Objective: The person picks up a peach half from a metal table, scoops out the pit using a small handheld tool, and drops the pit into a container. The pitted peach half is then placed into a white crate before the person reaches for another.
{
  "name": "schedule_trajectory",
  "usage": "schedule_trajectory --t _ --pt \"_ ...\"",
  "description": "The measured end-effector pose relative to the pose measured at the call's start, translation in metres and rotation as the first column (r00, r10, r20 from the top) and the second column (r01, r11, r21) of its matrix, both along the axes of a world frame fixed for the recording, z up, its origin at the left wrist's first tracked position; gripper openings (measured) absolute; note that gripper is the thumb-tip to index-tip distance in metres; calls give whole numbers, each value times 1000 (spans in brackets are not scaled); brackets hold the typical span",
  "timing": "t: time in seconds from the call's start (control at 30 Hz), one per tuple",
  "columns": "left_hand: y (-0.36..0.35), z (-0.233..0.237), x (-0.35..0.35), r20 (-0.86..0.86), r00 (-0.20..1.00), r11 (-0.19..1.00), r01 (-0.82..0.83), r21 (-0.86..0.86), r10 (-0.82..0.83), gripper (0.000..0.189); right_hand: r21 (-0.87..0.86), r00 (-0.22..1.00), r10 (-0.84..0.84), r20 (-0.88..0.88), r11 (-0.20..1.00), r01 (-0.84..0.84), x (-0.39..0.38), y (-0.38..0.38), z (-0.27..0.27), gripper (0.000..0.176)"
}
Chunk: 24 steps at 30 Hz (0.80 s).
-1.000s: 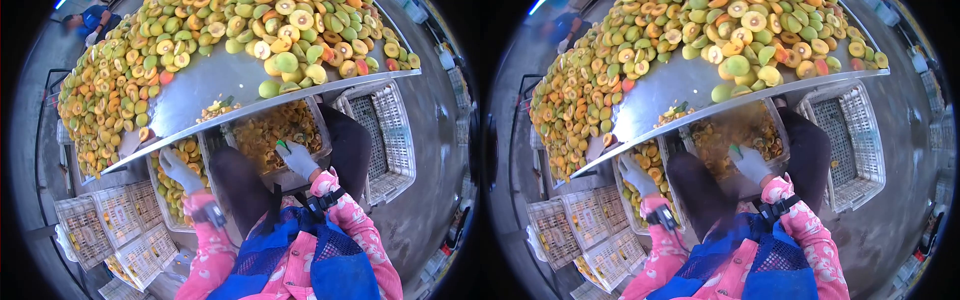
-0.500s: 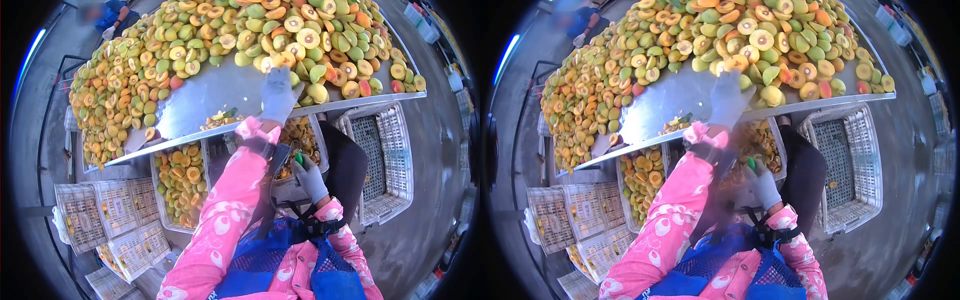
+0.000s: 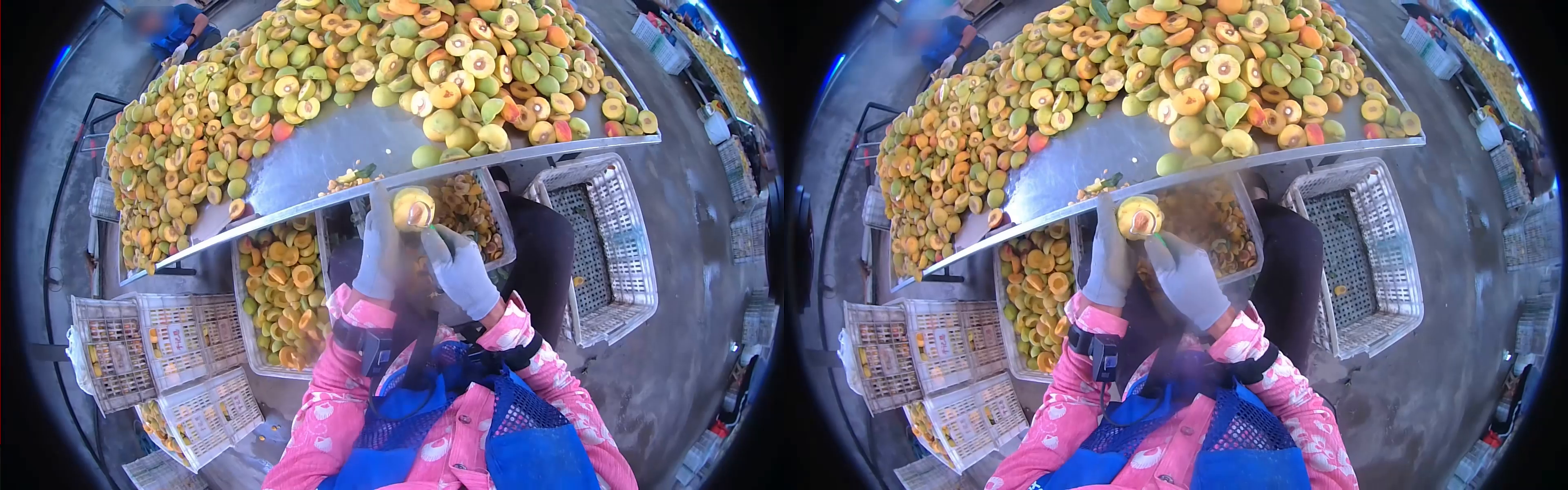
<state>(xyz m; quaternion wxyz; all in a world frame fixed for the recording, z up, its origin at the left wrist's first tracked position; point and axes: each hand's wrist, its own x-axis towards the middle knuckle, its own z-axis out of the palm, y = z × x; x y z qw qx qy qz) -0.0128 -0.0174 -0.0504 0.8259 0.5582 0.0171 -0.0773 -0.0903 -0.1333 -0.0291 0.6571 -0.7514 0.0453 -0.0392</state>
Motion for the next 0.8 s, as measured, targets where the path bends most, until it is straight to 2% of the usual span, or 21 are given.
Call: schedule_trajectory --t 0.03,0.07,0.13,0.17,0.2,0.23,0.3,0.4,0.43,0.47,0.5,0.53,0.57,0.6,0.63,0.67,0.7,0.73,0.8 --pt "0 7 -5 4 1000 1000 0 -7 0 48 10 1000 8 -28 1000 -8 -3 2 2 27" --pt "2 16 -13 -35 999 999 -11 -47 9 38 5 1000 9 -25 1000 -9 -5 4 3 27" --pt "3 40 -26 -71 997 996 -26 -89 20 34 1 999 2 34 1000 -2 -9 8 4 29" --pt "1 47 -32 99 993 980 -88 177 72 37 -2 999 5 36 1000 -5 -9 11 2 29" --pt "0 55 -37 271 960 889 -186 418 74 47 38 1000 13 29 999 -14 -9 13 -3 30" --pt "-2 66 -43 270 960 890 -186 417 74 47 78 1000 19 19 997 -20 -9 15 -5 32" --pt "-7 84 -51 288 940 828 -307 470 184 52 78 997 37 61 996 -41 -10 19 -2 34" --pt "2 72 -46 275 952 818 -263 511 134 53 88 993 64 104 993 -73 -8 20 -4 35" --pt "8 69 -43 267 962 810 -201 551 57 45 100 991 82 105 991 -92 -6 19 -3 34" --pt "6 66 -46 270 962 810 -195 553 47 45 102 992 72 108 991 -83 -7 13 0 34" --pt "1 71 -51 376 926 757 -264 598 26 42 234 981 148 -128 965 -115 -8 5 26 33" --pt "-2 74 -53 476 880 700 -343 627 4 41 366 904 254 -344 923 -121 -8 1 40 32" --pt "-2 63 -50 516 855 731 -384 564 51 42 366 905 253 -342 923 -120 -8 2 37 32" --pt "-5 61 -51 515 856 731 -383 565 50 42 360 961 209 -179 923 -134 -9 7 30 31" --pt "-9 59 -52 479 867 799 -382 465 136 38 351 987 162 -10 925 -148 -10 10 25 29" --pt "-13 58 -51 433 874 851 -388 353 218 35 349 986 165 -9 925 -151 -11 12 22 29" --pt "-16 56 -45 489 835 856 -430 288 255 32 233 991 115 67 964 -127 -10 13 20 28" --pt "-16 55 -45 488 834 853 -434 289 258 32 119 986 73 147 989 -91 -11 15 19 27" --pt "-16 61 -48 553 810 868 -404 288 194 37 120 988 73 138 989 -89 -10 14 22 26"
